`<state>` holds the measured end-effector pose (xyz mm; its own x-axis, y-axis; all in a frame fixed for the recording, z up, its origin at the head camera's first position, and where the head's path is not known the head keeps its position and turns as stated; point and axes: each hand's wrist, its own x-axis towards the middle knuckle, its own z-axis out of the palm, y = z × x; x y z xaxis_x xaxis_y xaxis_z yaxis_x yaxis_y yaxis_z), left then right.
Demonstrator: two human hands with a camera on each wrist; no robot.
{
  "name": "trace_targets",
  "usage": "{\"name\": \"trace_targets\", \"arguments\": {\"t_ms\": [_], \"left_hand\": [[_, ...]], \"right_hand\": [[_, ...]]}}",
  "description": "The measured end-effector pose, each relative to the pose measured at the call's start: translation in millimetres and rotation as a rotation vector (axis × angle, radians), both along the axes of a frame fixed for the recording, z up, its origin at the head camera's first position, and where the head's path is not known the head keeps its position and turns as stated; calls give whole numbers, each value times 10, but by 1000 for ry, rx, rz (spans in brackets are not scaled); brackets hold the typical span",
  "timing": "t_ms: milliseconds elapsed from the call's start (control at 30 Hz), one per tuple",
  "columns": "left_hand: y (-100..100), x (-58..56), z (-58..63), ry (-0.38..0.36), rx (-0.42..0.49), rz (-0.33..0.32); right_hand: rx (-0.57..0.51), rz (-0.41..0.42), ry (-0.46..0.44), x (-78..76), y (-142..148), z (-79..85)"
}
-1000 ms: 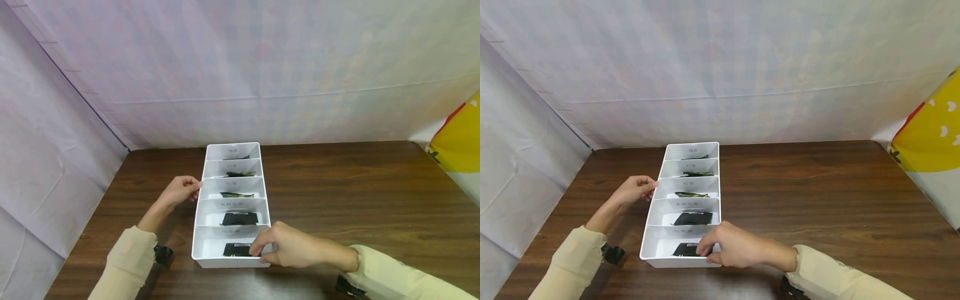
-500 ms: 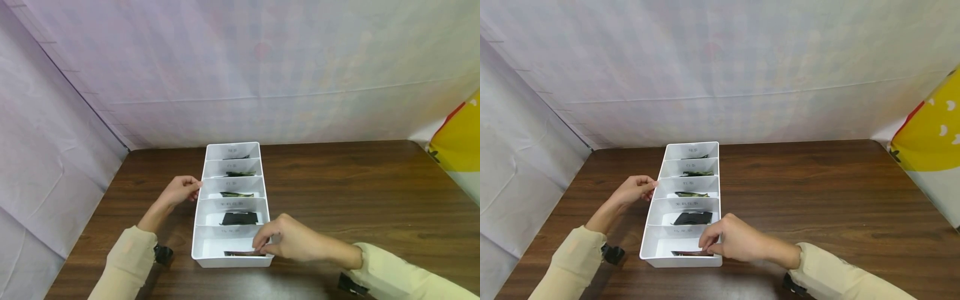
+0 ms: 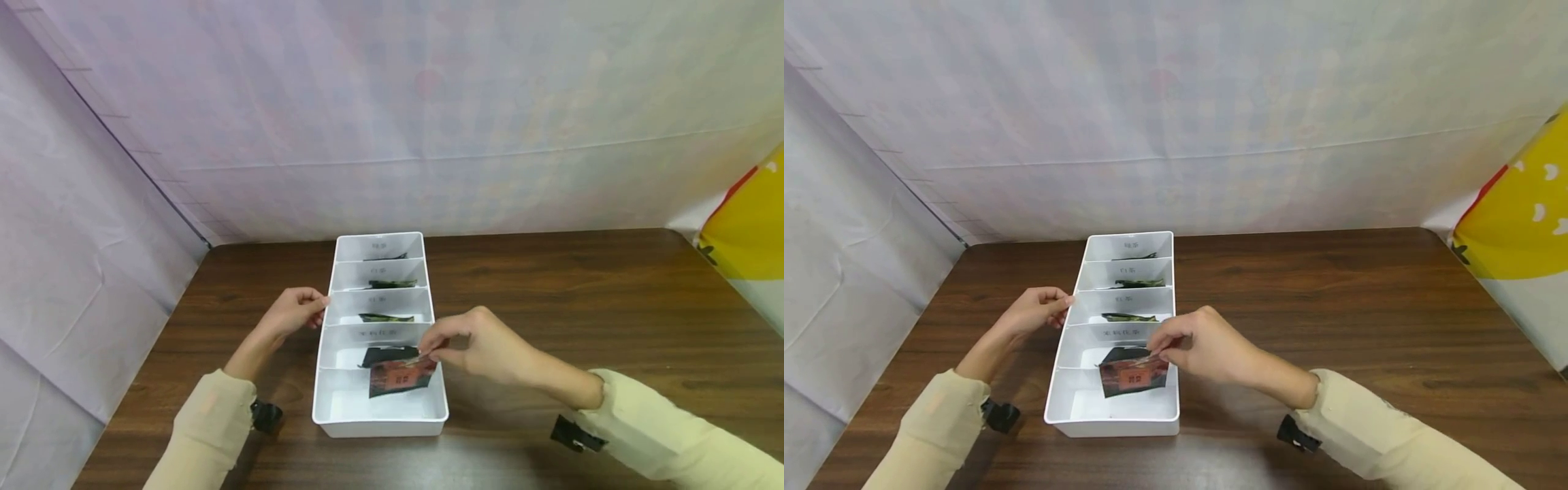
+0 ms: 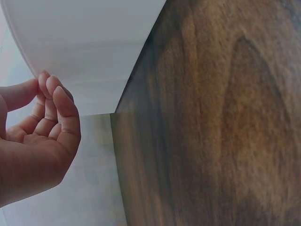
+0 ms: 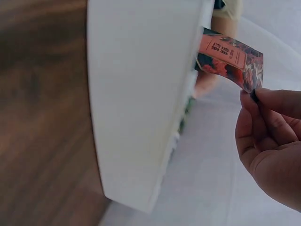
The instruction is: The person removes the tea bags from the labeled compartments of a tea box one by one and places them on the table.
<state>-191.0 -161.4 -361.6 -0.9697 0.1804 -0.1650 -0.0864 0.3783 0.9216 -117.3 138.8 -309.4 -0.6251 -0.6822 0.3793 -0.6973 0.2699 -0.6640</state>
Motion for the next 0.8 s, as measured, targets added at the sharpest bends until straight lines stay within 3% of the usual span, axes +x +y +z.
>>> {"name": "trace_targets", "arguments": {"t_ms": [433, 800], "left_hand": [[-11, -4, -1, -3, 1, 1], [-15, 0, -11, -14, 11, 4]], "right_hand": [[59, -219, 45, -208, 269, 582], [147, -335, -11, -406, 564, 680]]}}
